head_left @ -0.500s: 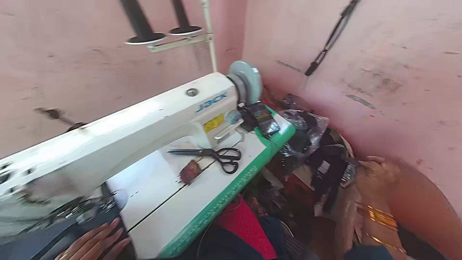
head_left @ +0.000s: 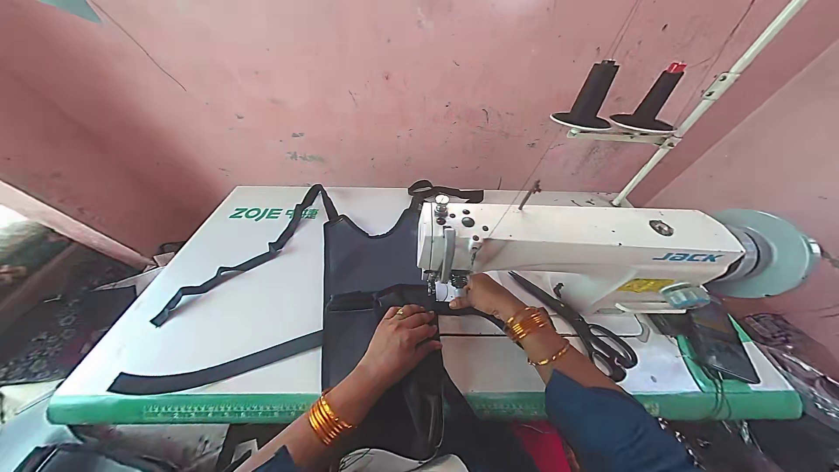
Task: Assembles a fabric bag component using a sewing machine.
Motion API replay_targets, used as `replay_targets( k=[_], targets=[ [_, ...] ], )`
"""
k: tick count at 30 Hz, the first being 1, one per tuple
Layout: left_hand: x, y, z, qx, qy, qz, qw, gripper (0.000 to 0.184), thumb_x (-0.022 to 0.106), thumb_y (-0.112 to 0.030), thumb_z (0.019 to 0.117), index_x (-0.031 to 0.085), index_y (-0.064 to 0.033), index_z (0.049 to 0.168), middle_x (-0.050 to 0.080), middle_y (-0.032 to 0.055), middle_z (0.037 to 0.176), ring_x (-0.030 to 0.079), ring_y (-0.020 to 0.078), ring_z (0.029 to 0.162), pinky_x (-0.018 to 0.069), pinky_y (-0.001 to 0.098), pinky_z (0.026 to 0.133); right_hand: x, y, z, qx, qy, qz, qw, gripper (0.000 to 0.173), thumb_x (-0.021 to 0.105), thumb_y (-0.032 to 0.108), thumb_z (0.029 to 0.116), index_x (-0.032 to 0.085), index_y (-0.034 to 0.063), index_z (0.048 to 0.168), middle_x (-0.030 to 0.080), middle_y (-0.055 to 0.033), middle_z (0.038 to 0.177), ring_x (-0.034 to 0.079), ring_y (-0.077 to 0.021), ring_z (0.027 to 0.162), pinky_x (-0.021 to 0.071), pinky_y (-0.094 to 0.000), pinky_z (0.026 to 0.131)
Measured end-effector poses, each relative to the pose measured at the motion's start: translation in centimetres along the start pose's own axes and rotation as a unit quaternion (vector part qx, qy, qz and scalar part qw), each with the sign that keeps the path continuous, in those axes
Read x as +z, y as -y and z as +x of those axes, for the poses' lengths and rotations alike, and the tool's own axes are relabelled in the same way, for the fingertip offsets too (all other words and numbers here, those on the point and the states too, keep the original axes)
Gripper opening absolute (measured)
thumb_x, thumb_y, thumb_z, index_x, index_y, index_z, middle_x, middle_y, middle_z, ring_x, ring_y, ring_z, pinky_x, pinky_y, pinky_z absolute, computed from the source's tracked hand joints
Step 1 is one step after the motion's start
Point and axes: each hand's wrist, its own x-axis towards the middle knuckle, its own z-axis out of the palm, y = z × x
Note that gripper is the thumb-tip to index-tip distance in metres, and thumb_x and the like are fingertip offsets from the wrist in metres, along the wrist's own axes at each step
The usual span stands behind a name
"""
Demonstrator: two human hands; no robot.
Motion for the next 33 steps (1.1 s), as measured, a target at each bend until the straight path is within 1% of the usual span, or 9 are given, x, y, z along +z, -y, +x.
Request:
replay_targets(
  k=[5,7,17,19,22,25,28,30,33],
  targets=[
    [-0.1,-0.2,0.1,-0.007,-0.007,-0.008,1.000,0.030,0.066,-0.044,0.0951,0.081,-0.0179,0.094,0.072,0.0060,0.120,0.064,0.0273,0.120,0.0533,0.0458,0.094,-0.8,2.0,0.9,0.020,0.028,-0.085,0.996,0.035,0.074,0.022,0.0924,0.066,-0.0026,0.116,0.065,-0.0195,0.117,0.059,-0.0282,0.111,0.0429,-0.0483,0.101],
    [-0.1,-0.2,0.2,-0.011,0.003,-0.013,1.000,0.030,0.066,-0.042,0.0952,0.080,-0.0156,0.093,0.070,0.0049,0.132,0.062,0.0268,0.127,0.0517,0.0478,0.096,-0.7,2.2,0.9,0.026,0.021,-0.079,0.996,0.037,0.074,0.022,0.0925,0.066,-0.0025,0.119,0.065,-0.0201,0.120,0.059,-0.0283,0.114,0.0425,-0.0480,0.103],
    [-0.5,1.4,1.2,-0.028,0.070,-0.079,0.994,0.029,0.067,-0.042,0.0955,0.078,-0.0153,0.096,0.072,0.0033,0.125,0.061,0.0256,0.128,0.0490,0.0512,0.096,-0.2,1.7,1.6,0.046,-0.008,-0.135,0.990,0.053,0.070,0.035,0.0961,0.061,-0.0028,0.133,0.059,-0.0233,0.138,0.052,-0.0332,0.134,0.0354,-0.0501,0.115],
    [-0.5,2.3,2.0,-0.027,0.084,-0.080,0.993,0.029,0.067,-0.042,0.0955,0.078,-0.0152,0.097,0.072,0.0073,0.122,0.061,0.0280,0.126,0.0491,0.0522,0.096,0.2,2.3,0.4,0.037,-0.071,-0.161,0.984,0.054,0.067,0.033,0.0973,0.060,-0.0043,0.136,0.057,-0.0258,0.142,0.048,-0.0373,0.140,0.0317,-0.0531,0.117],
    [-0.8,3.4,3.4,-0.038,0.103,-0.071,0.991,0.031,0.067,-0.045,0.0946,0.079,-0.0174,0.102,0.067,0.0142,0.112,0.061,0.0326,0.116,0.0481,0.0521,0.093,1.6,1.3,-3.0,-0.080,-0.291,-0.164,0.939,0.033,0.068,0.021,0.0932,0.073,-0.0055,0.112,0.070,-0.0279,0.117,0.063,-0.0449,0.120,0.0444,-0.0617,0.104],
    [-0.7,4.3,4.1,-0.035,0.110,-0.067,0.991,0.034,0.066,-0.048,0.0951,0.079,-0.0180,0.104,0.067,0.0120,0.099,0.062,0.0316,0.106,0.0460,0.0501,0.092,1.9,-3.3,-7.2,-0.212,-0.506,-0.129,0.826,0.026,0.066,0.025,0.0947,0.076,0.0016,0.090,0.075,-0.0150,0.096,0.072,-0.0286,0.094,0.0593,-0.0432,0.085],
    [-0.5,4.8,4.2,-0.017,0.103,-0.066,0.992,0.034,0.065,-0.047,0.0958,0.079,-0.0171,0.103,0.069,0.0074,0.090,0.063,0.0285,0.101,0.0453,0.0477,0.091,0.9,-7.6,-12.8,-0.086,-0.611,-0.194,0.762,0.030,0.060,0.017,0.0973,0.071,-0.0108,0.099,0.070,-0.0301,0.106,0.069,-0.0423,0.103,0.0553,-0.0467,0.091],
    [-0.3,4.8,4.1,-0.010,0.097,-0.064,0.993,0.035,0.065,-0.047,0.0960,0.079,-0.0167,0.103,0.069,0.0061,0.087,0.064,0.0273,0.098,0.0449,0.0470,0.090,0.2,-10.6,-14.9,0.069,-0.576,-0.221,0.784,0.038,0.053,0.013,0.1029,0.062,-0.0177,0.124,0.059,-0.0394,0.132,0.055,-0.0561,0.128,0.0399,-0.0628,0.111],
    [-0.3,4.8,4.2,-0.012,0.101,-0.060,0.993,0.035,0.065,-0.047,0.0960,0.079,-0.0161,0.104,0.070,0.0064,0.086,0.065,0.0273,0.096,0.0454,0.0476,0.091,0.5,-13.0,-15.1,0.151,-0.532,-0.233,0.800,0.033,0.046,0.002,0.1033,0.061,-0.0178,0.125,0.056,-0.0393,0.136,0.050,-0.0565,0.133,0.0311,-0.0688,0.114]
  ],
)
